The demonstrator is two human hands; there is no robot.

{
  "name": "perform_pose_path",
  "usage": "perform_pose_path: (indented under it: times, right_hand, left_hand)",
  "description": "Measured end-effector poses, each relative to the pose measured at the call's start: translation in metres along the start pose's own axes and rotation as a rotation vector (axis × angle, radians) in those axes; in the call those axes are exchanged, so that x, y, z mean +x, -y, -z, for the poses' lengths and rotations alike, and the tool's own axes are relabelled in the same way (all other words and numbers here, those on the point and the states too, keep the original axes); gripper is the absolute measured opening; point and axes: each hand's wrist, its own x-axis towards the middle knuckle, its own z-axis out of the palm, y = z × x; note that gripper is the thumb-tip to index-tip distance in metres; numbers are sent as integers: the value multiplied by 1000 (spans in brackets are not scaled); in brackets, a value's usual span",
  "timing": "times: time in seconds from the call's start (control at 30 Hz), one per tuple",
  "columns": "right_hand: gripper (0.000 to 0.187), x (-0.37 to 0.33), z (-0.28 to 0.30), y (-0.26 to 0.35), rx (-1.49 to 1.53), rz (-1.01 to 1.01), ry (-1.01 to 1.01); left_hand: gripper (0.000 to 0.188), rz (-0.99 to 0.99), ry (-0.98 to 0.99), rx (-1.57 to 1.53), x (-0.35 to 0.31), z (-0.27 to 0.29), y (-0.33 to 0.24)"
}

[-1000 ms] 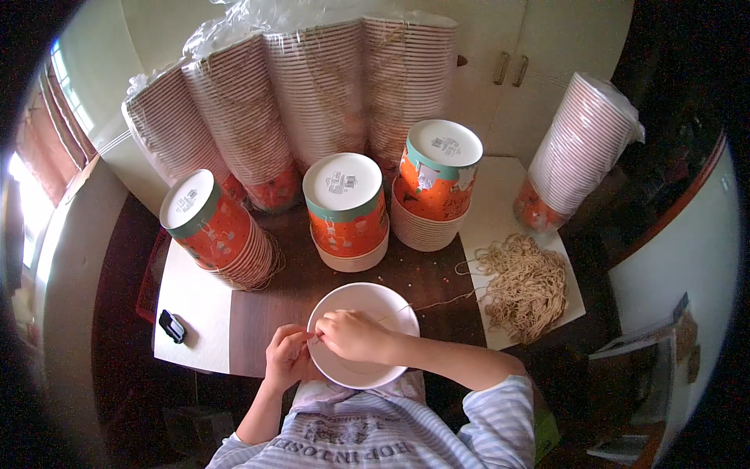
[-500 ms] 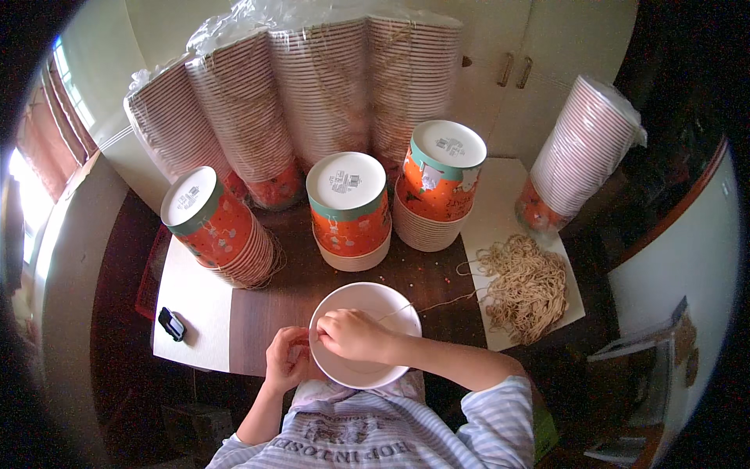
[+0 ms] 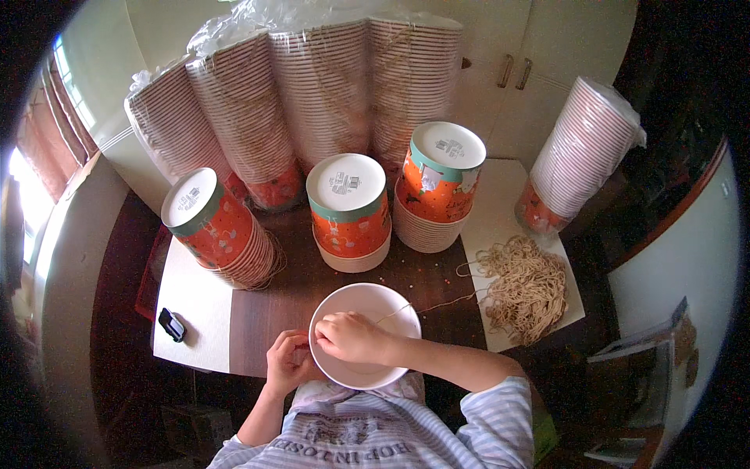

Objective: Counting out paper cups from a large stack and securing the small bundle with a rubber band.

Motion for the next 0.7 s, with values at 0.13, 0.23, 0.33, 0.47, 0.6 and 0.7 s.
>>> perform_pose_path:
  times: [0.13, 0.23, 0.33, 0.47, 0.6, 0.7]
  right_hand:
    - [12, 1, -2, -1, 6, 19, -7]
    - [12, 1, -4, -3, 8, 43, -13]
    - [13, 2, -3, -2, 18, 4, 8]
    - [17, 1, 4, 3, 50, -69, 77]
    - [23, -5, 13, 1, -126, -61, 178]
    - [24, -11, 22, 2, -206, -25, 211]
  left_hand:
    - [24, -2, -15, 55, -3, -2, 3]
    - [22, -3, -15, 91, -4, -3, 7]
    - [19, 39, 31, 90, -1, 0, 2]
    - [3, 551, 69, -731, -9, 8, 23]
    - [13, 557, 229, -1129, 2, 31, 20]
    - [16, 264, 194, -1377, 10, 37, 11]
